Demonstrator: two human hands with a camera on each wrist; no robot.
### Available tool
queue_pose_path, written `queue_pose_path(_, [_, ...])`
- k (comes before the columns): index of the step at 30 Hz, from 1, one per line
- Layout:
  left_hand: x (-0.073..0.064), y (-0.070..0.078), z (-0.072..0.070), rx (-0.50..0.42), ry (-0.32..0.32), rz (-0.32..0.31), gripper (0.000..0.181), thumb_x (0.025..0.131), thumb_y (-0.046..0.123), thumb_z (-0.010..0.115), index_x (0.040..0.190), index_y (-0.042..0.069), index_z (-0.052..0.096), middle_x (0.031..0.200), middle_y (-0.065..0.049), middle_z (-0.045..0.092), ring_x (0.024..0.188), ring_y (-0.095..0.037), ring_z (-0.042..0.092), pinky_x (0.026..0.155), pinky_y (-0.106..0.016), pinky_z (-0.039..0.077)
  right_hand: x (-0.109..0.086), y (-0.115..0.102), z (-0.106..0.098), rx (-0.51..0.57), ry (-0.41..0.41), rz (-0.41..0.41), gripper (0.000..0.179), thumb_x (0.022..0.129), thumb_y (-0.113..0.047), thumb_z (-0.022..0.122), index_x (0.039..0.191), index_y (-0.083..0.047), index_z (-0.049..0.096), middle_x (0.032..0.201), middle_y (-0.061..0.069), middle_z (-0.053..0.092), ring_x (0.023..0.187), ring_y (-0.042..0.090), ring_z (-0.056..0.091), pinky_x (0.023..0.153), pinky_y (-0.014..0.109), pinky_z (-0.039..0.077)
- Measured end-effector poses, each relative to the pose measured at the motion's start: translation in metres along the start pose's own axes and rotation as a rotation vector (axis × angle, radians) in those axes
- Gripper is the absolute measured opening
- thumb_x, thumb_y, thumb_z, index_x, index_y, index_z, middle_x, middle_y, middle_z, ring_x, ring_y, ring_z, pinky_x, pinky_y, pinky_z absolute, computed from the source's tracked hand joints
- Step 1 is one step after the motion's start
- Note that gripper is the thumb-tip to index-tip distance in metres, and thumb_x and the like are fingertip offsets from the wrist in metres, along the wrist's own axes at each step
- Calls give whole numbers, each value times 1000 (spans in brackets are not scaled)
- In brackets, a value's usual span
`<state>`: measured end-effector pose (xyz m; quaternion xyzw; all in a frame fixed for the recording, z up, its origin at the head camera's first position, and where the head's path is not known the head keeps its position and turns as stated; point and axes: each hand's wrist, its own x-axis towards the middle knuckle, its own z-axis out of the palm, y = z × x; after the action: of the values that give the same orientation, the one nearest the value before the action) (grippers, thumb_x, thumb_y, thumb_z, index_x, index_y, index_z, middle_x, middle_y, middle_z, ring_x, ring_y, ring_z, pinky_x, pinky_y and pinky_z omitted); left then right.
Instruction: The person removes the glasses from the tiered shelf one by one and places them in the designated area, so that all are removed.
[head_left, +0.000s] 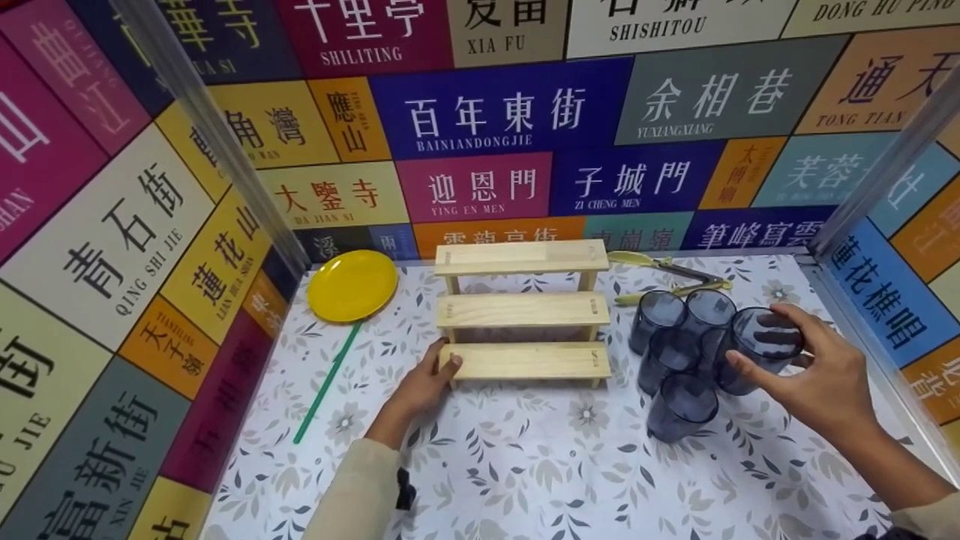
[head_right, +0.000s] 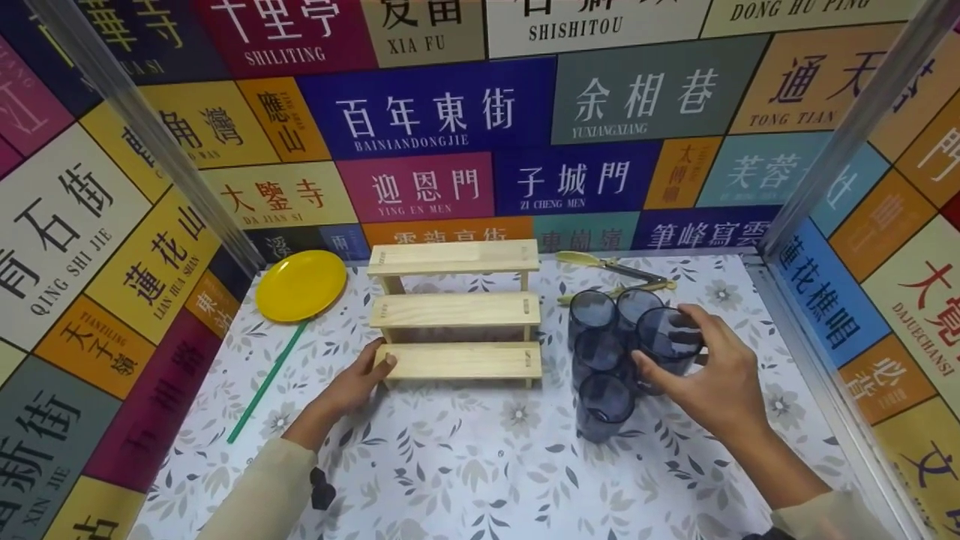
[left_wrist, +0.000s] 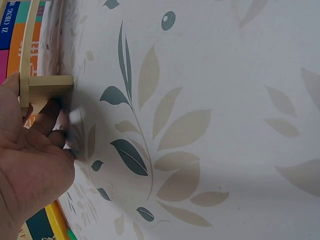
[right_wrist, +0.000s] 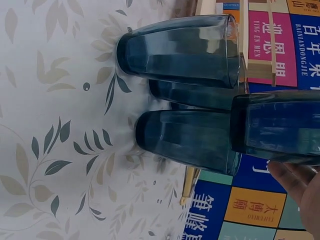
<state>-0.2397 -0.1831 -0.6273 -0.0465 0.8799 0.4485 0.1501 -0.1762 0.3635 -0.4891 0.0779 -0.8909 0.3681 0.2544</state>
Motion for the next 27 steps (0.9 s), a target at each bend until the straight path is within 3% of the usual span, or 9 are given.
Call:
queue_pose_path(5, [0,-2,1,3,-7,16,76,114,63,48,178,28,25,175,-23,42,155,-51,49,127,-67,36,-6,1,-3,7,6,-16,87,71,-12,106,149,-14,69,120,-18,70,103,-20,62,83,-4,45])
queue_pose_path(7, [0,-1,1,-2,-7,9,77,114,64,49,178,28,25,176,-23,41,156,-50,47,128,-67,35,-9,3,-3,3,5,-35,87,69,-11,106,148,-13,69,120,-21,69,103,-19,62,83,-4,45])
queue_pose_path(13, [-1,0,0,-7,-2,12,77,114,64,49,177,28,26,176,-24,40,157,-51,45,129,-68,33,-21,13,1,-37,-21,-57,89,68,-14,107,149,-12,68,121,4,77,96,-24,58,83,-5,43])
queue_pose_path(16, [-1,0,0,-1,-3,5,76,114,64,49,177,29,26,176,-23,41,158,-51,45,129,-67,33,-28,18,5,-42,-23,-42,90,68,-14,107,149,-10,68,123,16,76,100,-26,55,82,-5,42])
queue_pose_path(20, [-1,1,-1,-8,-6,0,76,113,65,48,177,30,26,175,-23,42,158,-51,44,129,-68,33,-39,26,11,-64,-22,-15,91,67,-16,108,148,-8,67,123,20,75,108,-26,50,82,-6,41])
queue_pose_path(27, [1,0,0,-6,-1,-6,76,113,66,48,177,31,26,175,-22,42,157,-50,46,129,-67,34,-57,39,20,-63,-70,56,88,71,-22,108,147,-9,66,127,15,74,109,-24,52,81,-5,43])
